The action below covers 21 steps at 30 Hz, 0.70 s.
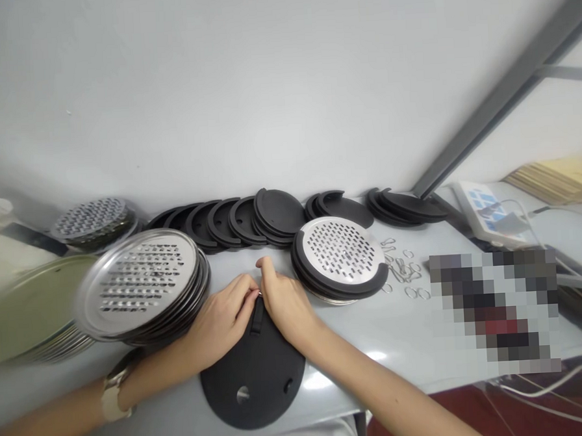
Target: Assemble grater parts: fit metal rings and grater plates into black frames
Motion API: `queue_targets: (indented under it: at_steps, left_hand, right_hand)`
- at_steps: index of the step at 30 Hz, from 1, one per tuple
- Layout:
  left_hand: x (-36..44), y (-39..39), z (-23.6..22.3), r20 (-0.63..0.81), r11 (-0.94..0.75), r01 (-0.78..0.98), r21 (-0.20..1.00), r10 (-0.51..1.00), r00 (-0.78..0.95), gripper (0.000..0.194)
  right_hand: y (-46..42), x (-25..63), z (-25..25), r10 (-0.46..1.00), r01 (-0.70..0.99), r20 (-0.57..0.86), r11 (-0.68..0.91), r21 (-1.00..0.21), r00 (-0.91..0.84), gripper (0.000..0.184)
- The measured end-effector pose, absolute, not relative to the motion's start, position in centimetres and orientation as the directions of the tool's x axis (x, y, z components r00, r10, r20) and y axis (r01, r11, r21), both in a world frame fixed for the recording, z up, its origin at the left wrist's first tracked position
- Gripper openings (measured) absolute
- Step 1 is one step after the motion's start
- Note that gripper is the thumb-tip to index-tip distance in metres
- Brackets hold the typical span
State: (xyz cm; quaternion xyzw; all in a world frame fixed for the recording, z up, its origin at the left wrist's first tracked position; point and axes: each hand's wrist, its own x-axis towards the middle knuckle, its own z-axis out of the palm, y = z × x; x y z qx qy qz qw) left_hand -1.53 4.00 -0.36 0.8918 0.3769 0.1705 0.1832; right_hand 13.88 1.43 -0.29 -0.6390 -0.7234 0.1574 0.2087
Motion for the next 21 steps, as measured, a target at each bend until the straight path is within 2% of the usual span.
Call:
queue_targets:
  at_steps: [9,21]
  left_hand:
    - [-1.54,4.06,-0.27,0.161,-0.635,0.605,0.480,0.742,0.651,0.018]
    - [-1.51,3.86,-0.25,0.181,-0.648,0.593,0.477,0.733,0.655,0.014]
  right_hand:
    - [1.60,13.84,-0.27,0.995,0.868,0.067,0.101,-0.486,-0.078,0.024]
    - [1.47,13.80,-0.31,0.992,0.889,0.093,0.113,-0.443,-0.080,0.024]
